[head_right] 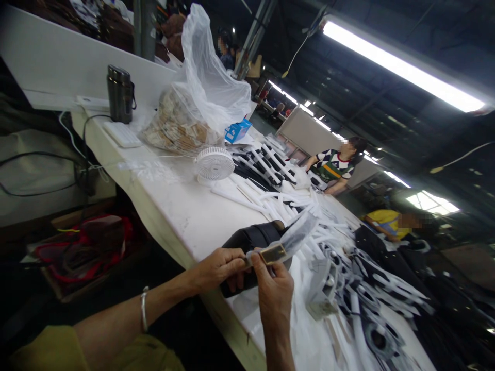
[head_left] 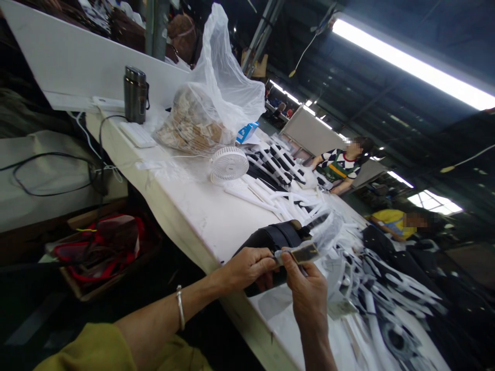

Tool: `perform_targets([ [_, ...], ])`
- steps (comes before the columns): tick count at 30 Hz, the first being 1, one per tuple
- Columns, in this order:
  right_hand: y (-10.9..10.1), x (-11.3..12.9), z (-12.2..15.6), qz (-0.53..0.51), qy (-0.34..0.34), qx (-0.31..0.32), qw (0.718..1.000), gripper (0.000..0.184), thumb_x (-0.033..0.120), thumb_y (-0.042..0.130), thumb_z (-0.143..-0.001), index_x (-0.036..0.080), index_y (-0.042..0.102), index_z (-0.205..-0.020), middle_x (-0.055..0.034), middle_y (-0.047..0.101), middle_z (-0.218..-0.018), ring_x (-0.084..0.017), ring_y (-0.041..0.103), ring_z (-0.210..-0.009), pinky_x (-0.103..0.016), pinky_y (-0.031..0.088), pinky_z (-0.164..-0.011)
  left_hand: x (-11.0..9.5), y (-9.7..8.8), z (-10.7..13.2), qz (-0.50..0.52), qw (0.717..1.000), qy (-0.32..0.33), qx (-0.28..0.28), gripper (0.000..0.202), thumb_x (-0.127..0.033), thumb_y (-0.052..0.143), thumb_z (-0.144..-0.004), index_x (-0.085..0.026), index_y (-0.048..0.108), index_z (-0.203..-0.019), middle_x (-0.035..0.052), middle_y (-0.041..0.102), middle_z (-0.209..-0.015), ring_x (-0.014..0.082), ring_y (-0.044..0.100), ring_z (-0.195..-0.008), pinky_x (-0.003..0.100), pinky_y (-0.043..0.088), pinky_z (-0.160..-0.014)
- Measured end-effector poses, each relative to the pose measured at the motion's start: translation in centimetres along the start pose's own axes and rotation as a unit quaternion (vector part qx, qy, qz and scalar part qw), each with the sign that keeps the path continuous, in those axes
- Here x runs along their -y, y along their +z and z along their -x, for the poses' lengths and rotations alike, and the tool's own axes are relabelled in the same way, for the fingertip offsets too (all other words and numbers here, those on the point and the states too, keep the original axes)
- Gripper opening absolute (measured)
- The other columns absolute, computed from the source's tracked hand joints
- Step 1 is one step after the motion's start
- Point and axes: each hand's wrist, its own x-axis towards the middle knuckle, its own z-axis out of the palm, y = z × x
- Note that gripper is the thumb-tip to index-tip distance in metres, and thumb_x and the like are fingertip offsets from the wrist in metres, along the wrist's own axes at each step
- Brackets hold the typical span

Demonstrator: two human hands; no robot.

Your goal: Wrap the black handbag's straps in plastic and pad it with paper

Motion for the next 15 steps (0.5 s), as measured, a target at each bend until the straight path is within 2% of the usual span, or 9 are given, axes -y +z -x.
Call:
perform_targets([
  [3,-1.3,-0.3,0.2,-0.011,0.022,-0.004,1.0,0.048,0.054,0.08,-0.065,0.016,0.074,-0.094,0.0046,0.053,-0.052,-0.013,0.044,-0.048,-0.025,0.034,-0.044,0.3,-1.3,0.8,-0.014,1.0,-0.012,0.023,0.046,-0.06,0.051,-0.091,-0.015,0.057,-0.101,0.0026,0.066,-0.074,0.0125,0.061,-0.059,0.023,0.048,-0.057],
  [6,-2.0,-0.9,1.0,0.0,0.055,0.023,0.998,0.043,0.056,0.078,-0.065,0.016,0.074,-0.08,0.0052,0.047,-0.048,-0.011,0.038,-0.045,-0.025,0.029,-0.041,0.6,-1.9,1.5,-0.046,0.998,-0.035,0.038,0.04,-0.054,0.052,-0.092,-0.014,0.06,-0.093,0.0018,0.065,-0.071,0.0126,0.06,-0.061,0.023,0.047,-0.059],
  [8,-1.6,-1.2,1.7,0.009,0.076,0.068,0.995,0.042,0.057,0.078,-0.066,0.016,0.073,-0.074,0.0054,0.044,-0.047,-0.01,0.036,-0.044,-0.025,0.028,-0.041,0.7,-1.7,1.7,-0.054,0.997,-0.041,0.036,0.038,-0.05,0.051,-0.093,-0.014,0.062,-0.087,0.0004,0.062,-0.065,0.0123,0.058,-0.059,0.022,0.045,-0.058],
  [10,-0.5,-1.4,2.4,-0.011,0.088,0.079,0.993,0.041,0.056,0.078,-0.066,0.016,0.073,-0.076,0.0059,0.043,-0.048,-0.01,0.034,-0.045,-0.024,0.027,-0.042,0.9,-1.3,1.8,-0.065,0.997,-0.034,0.024,0.037,-0.047,0.05,-0.094,-0.014,0.062,-0.084,-0.0011,0.058,-0.062,0.0114,0.055,-0.056,0.022,0.043,-0.056],
  [15,3.0,-1.3,2.9,-0.135,0.073,-0.048,0.987,0.038,0.052,0.079,-0.067,0.016,0.068,-0.074,0.0084,0.035,-0.051,-0.008,0.028,-0.048,-0.024,0.025,-0.044,1.0,-0.1,1.7,-0.117,0.993,-0.011,-0.02,0.033,-0.043,0.049,-0.094,-0.016,0.059,-0.078,-0.0035,0.053,-0.06,0.0093,0.046,-0.052,0.02,0.036,-0.052],
])
